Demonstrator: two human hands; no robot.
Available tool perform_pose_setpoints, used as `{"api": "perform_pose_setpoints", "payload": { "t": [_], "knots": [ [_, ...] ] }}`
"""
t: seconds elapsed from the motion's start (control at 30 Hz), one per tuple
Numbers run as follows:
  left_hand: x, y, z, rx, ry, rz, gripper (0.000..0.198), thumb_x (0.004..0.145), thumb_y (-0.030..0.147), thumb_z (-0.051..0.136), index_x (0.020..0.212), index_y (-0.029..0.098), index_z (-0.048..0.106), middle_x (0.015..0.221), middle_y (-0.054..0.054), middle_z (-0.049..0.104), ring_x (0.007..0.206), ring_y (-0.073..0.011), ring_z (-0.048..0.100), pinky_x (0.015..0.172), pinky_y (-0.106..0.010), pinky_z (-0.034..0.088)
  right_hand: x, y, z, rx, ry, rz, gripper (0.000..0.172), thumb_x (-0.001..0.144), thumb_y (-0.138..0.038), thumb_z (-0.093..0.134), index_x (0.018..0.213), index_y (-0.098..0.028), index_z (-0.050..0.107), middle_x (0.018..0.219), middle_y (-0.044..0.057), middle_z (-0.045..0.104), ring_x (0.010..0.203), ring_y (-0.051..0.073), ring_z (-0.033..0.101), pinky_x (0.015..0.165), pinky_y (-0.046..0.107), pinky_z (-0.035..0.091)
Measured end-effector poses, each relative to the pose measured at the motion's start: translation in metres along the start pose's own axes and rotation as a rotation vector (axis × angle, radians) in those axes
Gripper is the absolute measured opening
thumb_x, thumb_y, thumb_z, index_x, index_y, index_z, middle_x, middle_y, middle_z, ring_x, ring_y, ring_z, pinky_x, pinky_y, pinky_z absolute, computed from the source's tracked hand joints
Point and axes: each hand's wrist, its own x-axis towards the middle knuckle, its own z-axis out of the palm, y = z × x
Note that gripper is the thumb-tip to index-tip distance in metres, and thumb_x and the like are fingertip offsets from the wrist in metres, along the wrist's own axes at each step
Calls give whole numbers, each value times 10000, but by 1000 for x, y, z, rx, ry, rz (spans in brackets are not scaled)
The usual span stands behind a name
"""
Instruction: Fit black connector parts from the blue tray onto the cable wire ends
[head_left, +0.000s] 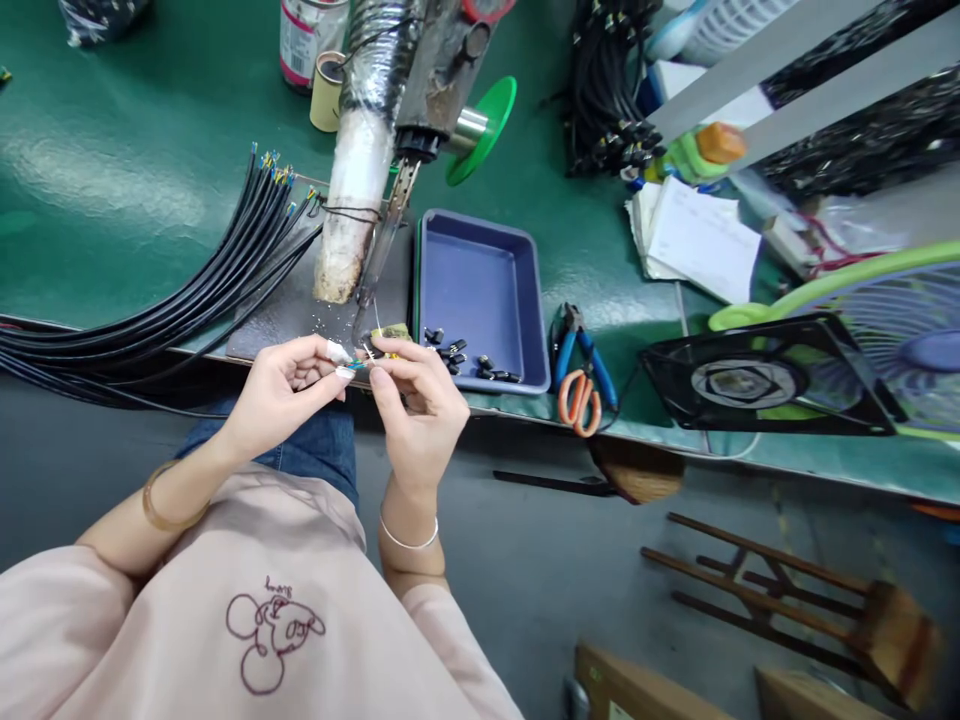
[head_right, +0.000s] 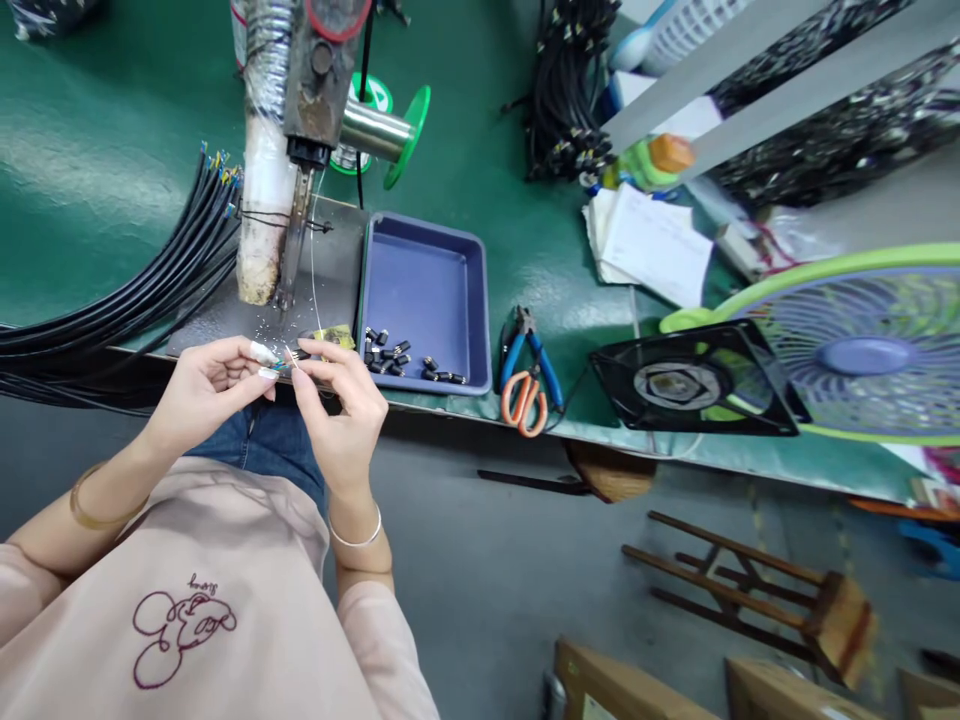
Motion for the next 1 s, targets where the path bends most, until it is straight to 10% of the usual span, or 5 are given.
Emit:
{"api": "perform_pose_setpoints", "payload": {
  "t": [0.47, 0.67, 1.0],
  "knots": [
    [-5, -8, 1, 210, 22, 186, 96, 831, 228, 706, 803, 136, 713, 752, -31, 733, 667, -118, 645, 641, -201, 513, -5, -1, 4, 25, -38, 33, 118, 891, -177, 641, 778, -210, 655, 1070, 51, 739, 880, 181, 766, 773, 340, 657],
    [-3, -7, -1, 40, -16, 47, 146, 823, 274, 726, 831, 154, 642, 670, -1, 688, 586, -103, 642, 566, -185, 514, -13, -1, 11, -349, 107, -314, 113, 894, -133, 677, 923, -241, 699, 1136, 39, 733, 913, 166, 755, 815, 327, 655],
    [3, 0, -4, -93, -51, -55, 161, 793, 246, 750, 837, 161, 620, 610, 21, 658, 528, -82, 607, 497, -167, 481, -10, -1, 0, -131, 143, -156, 90, 952, -178, 615, 971, -255, 657, 1047, 23, 749, 919, 182, 762, 803, 377, 655]
  ]
}}
